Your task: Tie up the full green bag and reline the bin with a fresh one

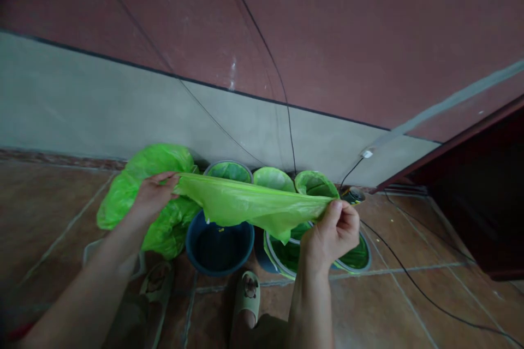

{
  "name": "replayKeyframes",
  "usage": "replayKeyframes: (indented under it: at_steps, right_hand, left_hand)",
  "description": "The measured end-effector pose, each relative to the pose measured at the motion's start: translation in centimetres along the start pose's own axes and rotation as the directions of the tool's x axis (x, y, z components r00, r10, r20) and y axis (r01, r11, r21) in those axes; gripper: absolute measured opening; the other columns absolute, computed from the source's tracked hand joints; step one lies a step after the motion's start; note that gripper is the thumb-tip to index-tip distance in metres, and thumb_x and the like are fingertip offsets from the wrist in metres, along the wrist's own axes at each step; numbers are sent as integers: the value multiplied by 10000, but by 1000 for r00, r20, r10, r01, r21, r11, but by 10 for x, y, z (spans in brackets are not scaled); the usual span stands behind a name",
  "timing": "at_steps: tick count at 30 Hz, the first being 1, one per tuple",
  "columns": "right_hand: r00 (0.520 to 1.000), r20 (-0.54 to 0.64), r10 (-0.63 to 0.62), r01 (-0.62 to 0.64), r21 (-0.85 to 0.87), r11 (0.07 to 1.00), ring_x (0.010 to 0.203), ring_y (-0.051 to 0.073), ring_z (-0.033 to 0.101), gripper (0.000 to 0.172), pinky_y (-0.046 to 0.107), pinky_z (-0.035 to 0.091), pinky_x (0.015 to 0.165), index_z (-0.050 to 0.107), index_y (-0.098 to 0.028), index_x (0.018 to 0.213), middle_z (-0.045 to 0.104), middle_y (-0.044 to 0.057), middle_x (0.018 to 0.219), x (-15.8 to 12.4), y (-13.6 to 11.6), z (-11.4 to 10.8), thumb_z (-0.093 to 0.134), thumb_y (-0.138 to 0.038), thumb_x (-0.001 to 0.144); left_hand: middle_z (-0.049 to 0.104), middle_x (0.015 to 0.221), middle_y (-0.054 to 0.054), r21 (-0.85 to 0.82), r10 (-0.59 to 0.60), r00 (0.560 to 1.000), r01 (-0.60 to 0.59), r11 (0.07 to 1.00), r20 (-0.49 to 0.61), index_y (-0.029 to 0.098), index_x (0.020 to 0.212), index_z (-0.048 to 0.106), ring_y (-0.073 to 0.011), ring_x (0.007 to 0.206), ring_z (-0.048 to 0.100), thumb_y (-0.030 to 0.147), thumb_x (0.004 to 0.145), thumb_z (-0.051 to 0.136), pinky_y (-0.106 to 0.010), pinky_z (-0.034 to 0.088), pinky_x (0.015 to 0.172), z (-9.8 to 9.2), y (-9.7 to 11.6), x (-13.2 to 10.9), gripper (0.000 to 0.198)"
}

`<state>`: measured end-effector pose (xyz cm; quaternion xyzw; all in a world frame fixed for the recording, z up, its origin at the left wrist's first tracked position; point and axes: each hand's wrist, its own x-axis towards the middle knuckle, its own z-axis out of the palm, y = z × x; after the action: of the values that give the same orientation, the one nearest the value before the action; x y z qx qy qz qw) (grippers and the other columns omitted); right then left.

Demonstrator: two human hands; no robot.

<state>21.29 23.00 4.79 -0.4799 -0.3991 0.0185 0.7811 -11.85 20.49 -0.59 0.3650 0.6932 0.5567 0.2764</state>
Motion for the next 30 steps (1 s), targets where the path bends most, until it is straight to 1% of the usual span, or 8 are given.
replayKeyframes:
  at_steps: [3,7,10,14,17,21,24,30]
  right_hand:
    - [1000,14,27,-28,29,999,699,121,522,232,282,466,711,594,-174,772,542,-18,750,-2,4,1,650,-395,813]
    - [998,15,56,-57,46,997,697,114,519,198,273,455,719,602,-170,772,551,-23,746,-1,11,-1,661,-356,807]
    - [997,-8,76,-76,69,995,686,115,521,190,272,454,708,603,-168,766,550,-26,734,1,19,-4,670,-344,793]
    - [994,-26,105,-104,52,993,679,113,522,193,268,446,695,612,-155,746,564,-21,724,2,30,-7,682,-334,765]
    - [992,-20,124,-123,21,992,666,108,512,213,259,434,669,615,-145,757,569,-17,724,0,35,-8,687,-346,757]
    - [987,-32,157,-157,27,987,649,102,495,229,247,423,640,603,-146,750,558,-21,716,-1,38,-9,679,-362,761]
    - [978,-51,202,-198,71,978,644,96,484,212,241,418,634,606,-145,750,553,-27,712,0,40,-10,690,-339,743]
    - [959,-74,274,-264,129,956,646,96,479,208,240,424,623,612,-143,753,562,-26,722,0,45,-12,702,-324,703]
  left_hand:
    - [726,857,-53,-169,-102,994,105,980,25,159,988,688,-203,759,663,379,746,620,-338,545,642,-2,4,-3,334]
    - [742,887,-57,-195,34,999,-40,980,-33,141,980,699,-216,850,660,370,754,650,-345,530,694,-10,10,-3,325]
    - [743,864,-38,-288,21,994,-50,956,-104,152,925,714,-201,837,663,373,685,728,-329,529,707,-18,14,-1,326]
    - [730,803,-7,-549,-105,986,17,836,-130,163,825,720,-150,752,659,295,505,840,-259,516,674,-26,20,0,366]
    - [726,788,-25,-663,-120,987,17,748,-109,145,755,722,-151,775,657,265,468,857,-235,507,684,-29,23,1,340]
    - [732,813,-34,-600,-16,998,-22,800,-57,155,765,742,-165,801,650,276,492,856,-248,506,710,-32,21,0,320]
    - [732,793,-20,-465,92,994,-55,884,57,184,836,764,-149,734,632,281,543,848,-259,499,698,-36,20,-3,320]
    - [726,1056,-72,-312,213,953,-140,940,214,203,930,757,-193,879,654,328,613,815,-331,516,820,-39,19,-7,345]
